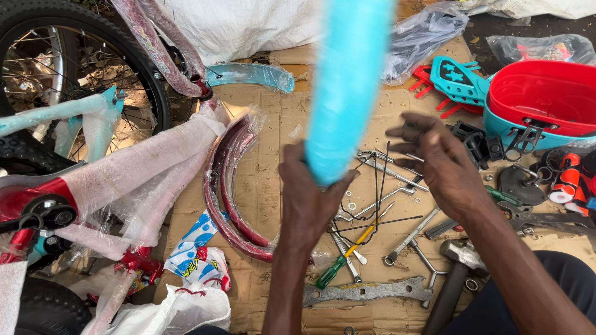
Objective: The person assembles bicycle parts on a cardboard surface. They use a hammer to tap a handlebar grip onto the handlebar, then unwrap and assemble a blue mudguard using a screwdriver and pliers.
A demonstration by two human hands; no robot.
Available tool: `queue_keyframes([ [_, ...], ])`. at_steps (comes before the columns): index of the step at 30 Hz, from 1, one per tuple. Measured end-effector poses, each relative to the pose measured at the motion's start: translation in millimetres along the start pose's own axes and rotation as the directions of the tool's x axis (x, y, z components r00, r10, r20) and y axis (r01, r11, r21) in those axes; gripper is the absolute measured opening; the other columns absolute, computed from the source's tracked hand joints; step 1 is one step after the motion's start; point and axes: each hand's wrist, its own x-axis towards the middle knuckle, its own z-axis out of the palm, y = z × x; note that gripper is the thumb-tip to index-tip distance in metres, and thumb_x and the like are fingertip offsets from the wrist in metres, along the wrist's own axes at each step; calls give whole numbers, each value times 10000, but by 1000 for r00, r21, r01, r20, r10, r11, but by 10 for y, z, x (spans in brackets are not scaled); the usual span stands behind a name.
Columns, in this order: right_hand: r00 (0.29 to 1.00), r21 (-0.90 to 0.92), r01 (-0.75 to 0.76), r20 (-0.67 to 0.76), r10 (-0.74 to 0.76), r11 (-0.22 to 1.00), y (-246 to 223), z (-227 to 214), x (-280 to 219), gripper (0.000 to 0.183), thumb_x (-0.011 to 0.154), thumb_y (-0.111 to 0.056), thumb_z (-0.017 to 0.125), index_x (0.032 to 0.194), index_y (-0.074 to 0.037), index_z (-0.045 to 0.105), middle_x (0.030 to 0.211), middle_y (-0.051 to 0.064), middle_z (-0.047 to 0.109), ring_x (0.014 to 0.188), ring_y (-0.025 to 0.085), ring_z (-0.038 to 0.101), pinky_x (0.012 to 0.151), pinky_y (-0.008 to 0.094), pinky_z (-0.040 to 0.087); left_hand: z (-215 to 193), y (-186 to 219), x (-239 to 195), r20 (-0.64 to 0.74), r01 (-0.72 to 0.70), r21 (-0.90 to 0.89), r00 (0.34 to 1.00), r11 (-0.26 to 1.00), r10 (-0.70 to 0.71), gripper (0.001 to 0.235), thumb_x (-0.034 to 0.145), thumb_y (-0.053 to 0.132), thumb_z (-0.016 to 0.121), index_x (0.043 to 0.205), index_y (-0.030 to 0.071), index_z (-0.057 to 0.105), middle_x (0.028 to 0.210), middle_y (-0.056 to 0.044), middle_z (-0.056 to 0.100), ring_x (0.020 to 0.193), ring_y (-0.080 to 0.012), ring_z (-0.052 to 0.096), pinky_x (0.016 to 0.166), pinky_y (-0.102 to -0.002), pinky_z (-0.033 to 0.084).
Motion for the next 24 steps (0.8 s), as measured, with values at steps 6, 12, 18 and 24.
queue_keyframes([
  [6,972,340,214,-164,-166,916,-301,44,58,887,908,-621,641,1526,-77,311,1400,131,573,1252,310,659,1007,482,612,33,-214,-249,363,-332,479,918,813,160,348,744,-61,771,1008,76,591,939,-87,563,958,-256,579,971,-447,410],
  [12,952,126,55,-306,-14,990,-175,75,120,714,867,-200,771,1468,-81,404,1173,121,604,1019,222,690,840,430,663,-177,-392,-284,474,-327,593,880,736,10,306,797,36,758,1081,90,658,972,-81,600,1005,-265,592,967,-482,405],
  [18,972,174,-53,-217,91,983,201,513,83,720,823,-74,825,1403,41,414,1031,149,562,924,236,637,788,391,579,-114,-225,-188,580,-98,450,787,888,-207,717,682,336,888,1247,32,570,1174,-175,600,1087,-337,579,920,-493,429],
  [24,926,249,-356,-34,376,901,344,738,-84,857,802,-230,758,1531,-108,325,1196,99,589,1105,237,616,855,389,578,19,-125,-103,612,206,259,721,944,-325,822,711,529,829,1358,71,609,1020,-170,730,908,-322,714,751,-446,533],
])
